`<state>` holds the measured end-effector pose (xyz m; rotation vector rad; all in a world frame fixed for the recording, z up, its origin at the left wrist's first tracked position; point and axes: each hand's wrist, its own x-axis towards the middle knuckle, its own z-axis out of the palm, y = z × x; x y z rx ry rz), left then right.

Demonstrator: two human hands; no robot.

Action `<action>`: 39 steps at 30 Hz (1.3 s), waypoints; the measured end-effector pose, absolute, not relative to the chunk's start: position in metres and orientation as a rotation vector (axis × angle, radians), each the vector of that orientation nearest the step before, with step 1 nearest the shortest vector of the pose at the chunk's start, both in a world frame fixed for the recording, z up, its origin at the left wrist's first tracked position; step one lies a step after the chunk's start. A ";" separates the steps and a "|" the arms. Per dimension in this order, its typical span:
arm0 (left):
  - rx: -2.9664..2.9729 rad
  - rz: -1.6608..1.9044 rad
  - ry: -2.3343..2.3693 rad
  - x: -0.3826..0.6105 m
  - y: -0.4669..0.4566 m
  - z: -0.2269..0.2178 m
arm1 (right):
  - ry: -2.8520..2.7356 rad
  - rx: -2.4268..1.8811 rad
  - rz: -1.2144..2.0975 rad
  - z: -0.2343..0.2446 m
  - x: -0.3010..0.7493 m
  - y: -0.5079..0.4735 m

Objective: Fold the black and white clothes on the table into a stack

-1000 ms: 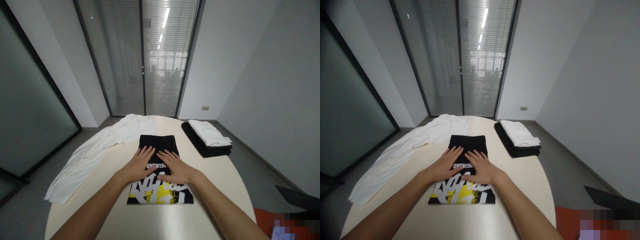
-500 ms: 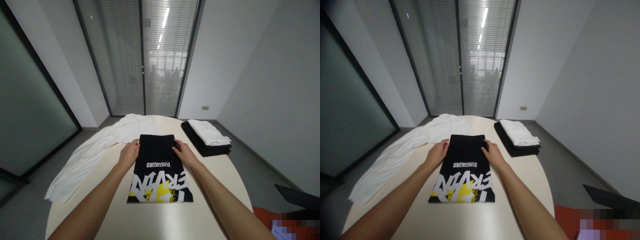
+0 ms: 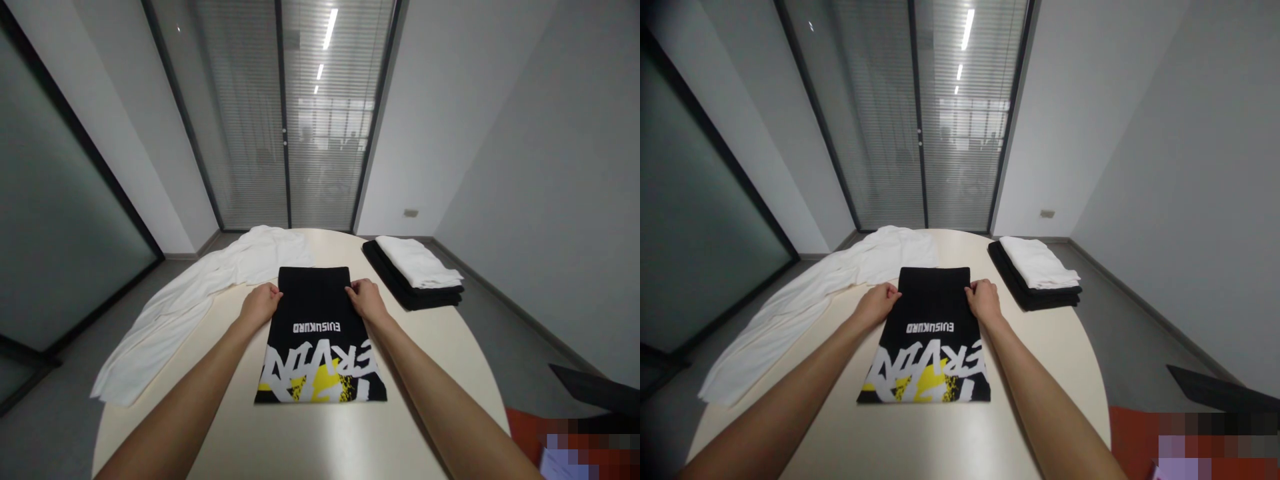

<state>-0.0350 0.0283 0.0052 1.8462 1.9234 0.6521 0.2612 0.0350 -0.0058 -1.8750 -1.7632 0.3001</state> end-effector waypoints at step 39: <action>0.704 1.040 0.914 -0.035 0.003 0.049 | -0.856 -1.088 1.551 0.040 0.259 0.009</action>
